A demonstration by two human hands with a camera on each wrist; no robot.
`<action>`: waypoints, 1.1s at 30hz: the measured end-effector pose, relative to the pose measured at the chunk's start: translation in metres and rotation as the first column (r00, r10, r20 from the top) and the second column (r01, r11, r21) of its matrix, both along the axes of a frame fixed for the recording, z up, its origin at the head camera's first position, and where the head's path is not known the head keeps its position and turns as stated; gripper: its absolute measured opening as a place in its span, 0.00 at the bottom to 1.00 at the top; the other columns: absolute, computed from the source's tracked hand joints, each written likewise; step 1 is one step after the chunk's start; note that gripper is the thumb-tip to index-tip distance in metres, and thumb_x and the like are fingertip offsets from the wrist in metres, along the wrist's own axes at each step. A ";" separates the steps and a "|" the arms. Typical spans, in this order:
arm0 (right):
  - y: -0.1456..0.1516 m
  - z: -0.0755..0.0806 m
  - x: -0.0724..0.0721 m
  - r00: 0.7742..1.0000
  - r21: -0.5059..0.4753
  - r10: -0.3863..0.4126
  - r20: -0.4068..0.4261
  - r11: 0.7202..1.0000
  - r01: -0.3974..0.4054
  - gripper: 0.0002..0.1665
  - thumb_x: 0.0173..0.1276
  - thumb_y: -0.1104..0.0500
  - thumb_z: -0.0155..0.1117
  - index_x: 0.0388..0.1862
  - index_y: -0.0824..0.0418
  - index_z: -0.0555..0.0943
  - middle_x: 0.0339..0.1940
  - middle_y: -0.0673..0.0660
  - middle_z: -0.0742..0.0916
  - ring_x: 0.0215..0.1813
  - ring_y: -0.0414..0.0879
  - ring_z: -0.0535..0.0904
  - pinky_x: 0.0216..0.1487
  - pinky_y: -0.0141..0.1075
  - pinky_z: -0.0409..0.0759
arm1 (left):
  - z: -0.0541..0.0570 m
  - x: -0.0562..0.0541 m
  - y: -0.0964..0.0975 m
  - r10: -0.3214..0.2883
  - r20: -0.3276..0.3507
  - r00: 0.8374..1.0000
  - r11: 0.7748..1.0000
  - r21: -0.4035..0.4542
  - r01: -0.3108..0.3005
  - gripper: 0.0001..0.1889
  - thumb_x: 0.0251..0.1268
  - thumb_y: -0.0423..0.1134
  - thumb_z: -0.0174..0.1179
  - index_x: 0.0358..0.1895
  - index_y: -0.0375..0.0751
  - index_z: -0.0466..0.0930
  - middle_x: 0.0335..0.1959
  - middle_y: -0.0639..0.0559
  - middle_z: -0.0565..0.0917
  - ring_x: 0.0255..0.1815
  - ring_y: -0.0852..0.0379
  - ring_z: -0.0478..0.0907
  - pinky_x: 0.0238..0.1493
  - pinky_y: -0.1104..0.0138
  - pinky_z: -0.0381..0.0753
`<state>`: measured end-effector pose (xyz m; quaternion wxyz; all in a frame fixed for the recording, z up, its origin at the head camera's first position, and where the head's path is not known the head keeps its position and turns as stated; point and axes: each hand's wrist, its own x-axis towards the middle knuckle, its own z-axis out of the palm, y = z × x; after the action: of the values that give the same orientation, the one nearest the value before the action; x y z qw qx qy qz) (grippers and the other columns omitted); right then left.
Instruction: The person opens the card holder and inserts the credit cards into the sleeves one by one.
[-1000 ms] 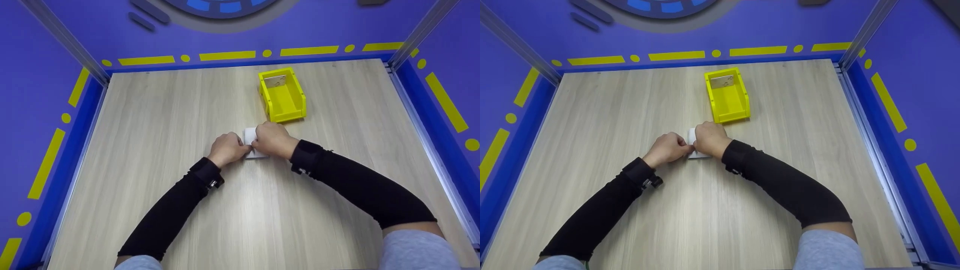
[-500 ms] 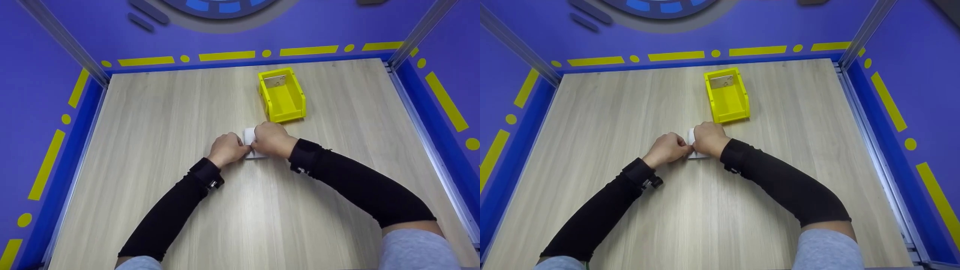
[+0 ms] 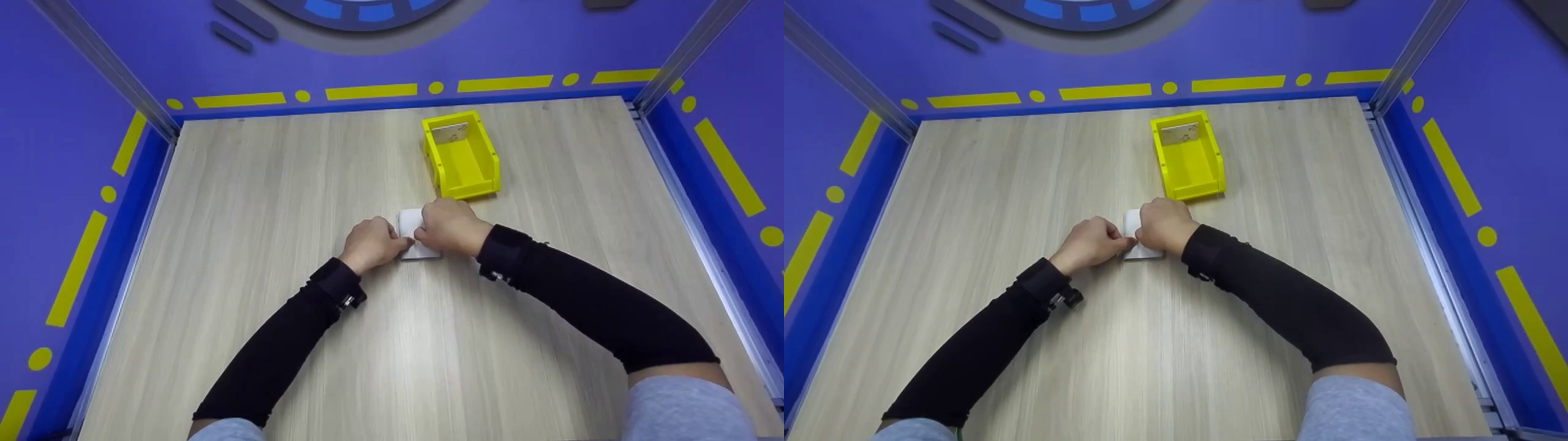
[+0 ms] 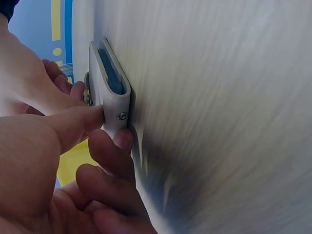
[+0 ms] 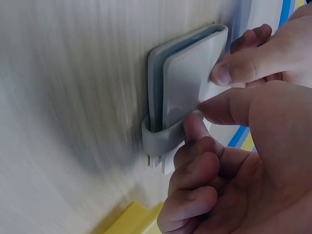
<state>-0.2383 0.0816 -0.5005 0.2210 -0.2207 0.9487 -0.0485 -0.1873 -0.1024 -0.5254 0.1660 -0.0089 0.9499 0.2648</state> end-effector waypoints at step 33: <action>-0.016 -0.002 0.005 0.998 0.073 0.029 -0.063 0.997 -0.025 0.20 0.79 0.49 0.64 0.44 0.67 0.87 0.40 0.60 0.87 0.39 0.53 0.80 0.46 0.53 0.87 | -0.001 -0.002 0.000 -0.007 0.017 1.000 1.000 -0.017 0.007 0.30 0.70 0.60 0.72 0.13 0.54 0.72 0.16 0.60 0.71 0.23 0.56 0.70 0.27 0.64 0.64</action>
<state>-0.2338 0.0658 -0.5022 0.1989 -0.2268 0.9534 -0.0039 -0.1892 -0.1023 -0.5263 0.1747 -0.0093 0.9507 0.2562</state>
